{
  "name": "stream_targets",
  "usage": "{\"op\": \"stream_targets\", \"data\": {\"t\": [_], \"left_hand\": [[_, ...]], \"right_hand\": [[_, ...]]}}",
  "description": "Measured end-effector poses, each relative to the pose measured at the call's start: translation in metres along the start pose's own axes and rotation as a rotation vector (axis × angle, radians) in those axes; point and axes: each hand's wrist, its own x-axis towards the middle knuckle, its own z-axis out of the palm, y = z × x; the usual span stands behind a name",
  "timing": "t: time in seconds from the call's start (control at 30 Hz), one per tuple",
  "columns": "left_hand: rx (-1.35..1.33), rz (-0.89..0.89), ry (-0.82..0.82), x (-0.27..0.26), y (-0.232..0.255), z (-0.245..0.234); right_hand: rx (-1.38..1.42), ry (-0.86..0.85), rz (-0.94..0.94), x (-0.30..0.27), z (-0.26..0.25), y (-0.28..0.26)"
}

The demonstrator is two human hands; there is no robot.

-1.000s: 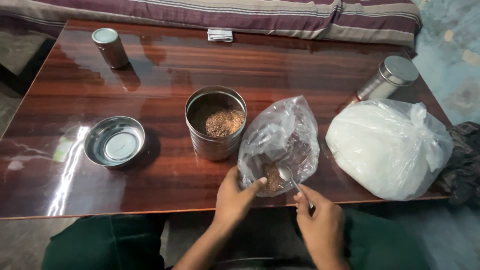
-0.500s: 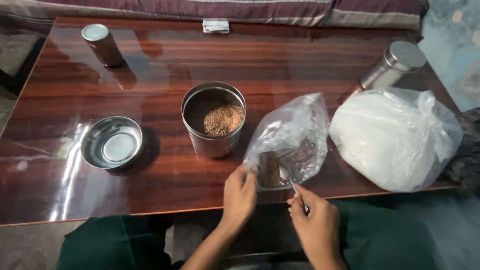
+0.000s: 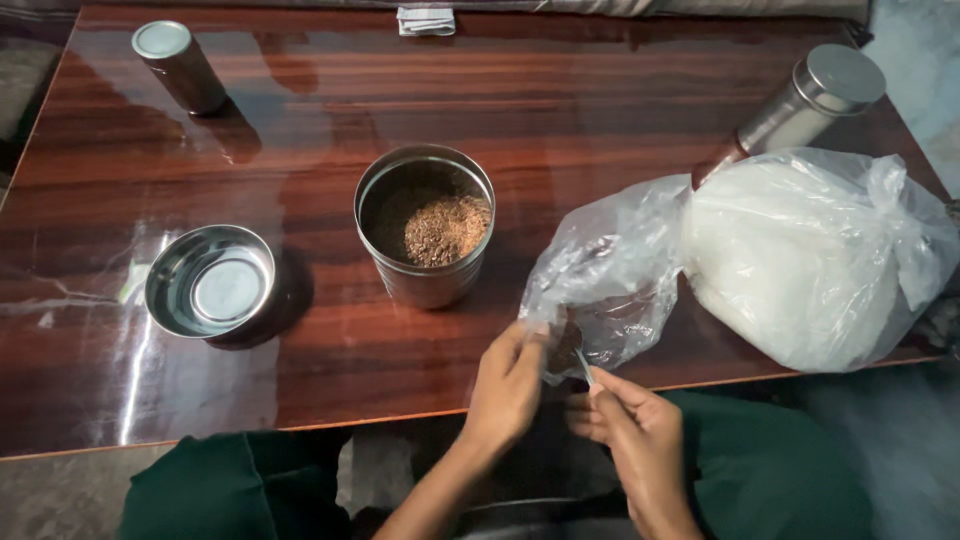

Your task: The person scoops grains from a plastic bag into a metal container using a spoon. They repeatedly transfer spoonfuls until the bag is empty, then crumple the bag and place it aside.

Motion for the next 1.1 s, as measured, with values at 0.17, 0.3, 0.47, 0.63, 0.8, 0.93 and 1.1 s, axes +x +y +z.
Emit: {"op": "stream_targets", "data": {"t": [0.17,0.3,0.47,0.63,0.8,0.93,1.1], "left_hand": [[-0.066,-0.079,0.182,0.012,-0.010,-0.010],[-0.099,-0.105,0.184,0.010,-0.002,-0.014],[-0.255,-0.246,0.154,0.016,-0.002,-0.017],[-0.504,-0.328,0.116,0.023,-0.014,-0.017],[-0.580,-0.321,0.092,0.026,-0.021,-0.015],[-0.529,-0.325,0.107,0.023,-0.021,-0.015],[-0.473,-0.276,0.106,0.019,-0.017,-0.013]], "right_hand": [[-0.003,0.036,0.050,-0.003,0.004,-0.013],[-0.012,0.029,0.059,-0.009,0.004,-0.022],[-0.032,0.029,0.089,-0.018,0.004,-0.037],[-0.054,0.016,0.088,-0.027,0.004,-0.057],[-0.082,0.004,0.083,-0.033,0.006,-0.079],[-0.054,-0.044,0.006,-0.037,0.008,-0.099],[-0.079,-0.048,-0.002,-0.041,0.024,-0.130]]}}
